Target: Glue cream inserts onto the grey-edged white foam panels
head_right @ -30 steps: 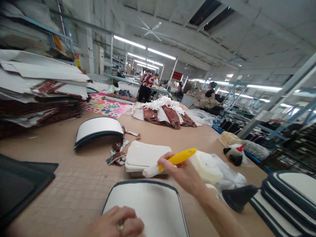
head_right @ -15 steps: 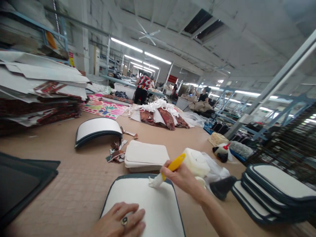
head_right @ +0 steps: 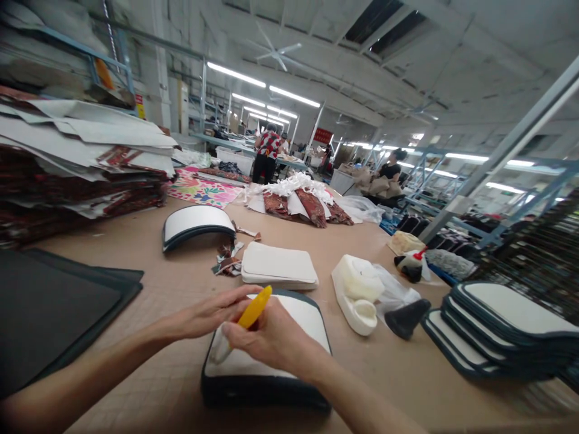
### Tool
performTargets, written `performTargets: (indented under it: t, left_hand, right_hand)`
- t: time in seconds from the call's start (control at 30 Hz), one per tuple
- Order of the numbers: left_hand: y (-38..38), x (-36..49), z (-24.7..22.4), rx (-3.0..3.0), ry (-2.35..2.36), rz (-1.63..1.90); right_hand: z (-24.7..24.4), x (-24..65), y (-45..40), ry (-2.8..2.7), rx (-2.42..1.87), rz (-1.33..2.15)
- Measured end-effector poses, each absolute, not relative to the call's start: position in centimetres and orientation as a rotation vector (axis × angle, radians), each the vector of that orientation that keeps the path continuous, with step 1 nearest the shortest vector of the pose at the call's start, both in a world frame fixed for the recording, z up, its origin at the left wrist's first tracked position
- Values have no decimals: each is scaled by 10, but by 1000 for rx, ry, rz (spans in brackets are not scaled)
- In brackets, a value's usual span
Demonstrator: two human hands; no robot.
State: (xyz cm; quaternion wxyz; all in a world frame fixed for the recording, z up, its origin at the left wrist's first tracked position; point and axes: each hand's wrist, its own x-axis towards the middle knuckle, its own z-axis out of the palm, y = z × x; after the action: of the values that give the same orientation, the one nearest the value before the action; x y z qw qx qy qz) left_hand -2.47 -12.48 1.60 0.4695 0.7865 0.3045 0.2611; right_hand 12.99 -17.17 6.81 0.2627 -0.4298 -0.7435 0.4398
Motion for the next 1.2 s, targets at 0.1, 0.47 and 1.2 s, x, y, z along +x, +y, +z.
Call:
performTargets:
  t: [0.1, 0.47, 1.2]
  left_hand:
    - [-125, -26, 12, 1838, 606, 604]
    - [-118, -21, -2, 1772, 593, 561]
    - [26, -7, -24, 2591, 1038, 271]
  right_hand:
    - [58, 124, -175, -2078, -1178, 1162]
    - [60, 252, -205, -1703, -1661, 889]
    - [18, 270, -60, -1986, -1338, 550]
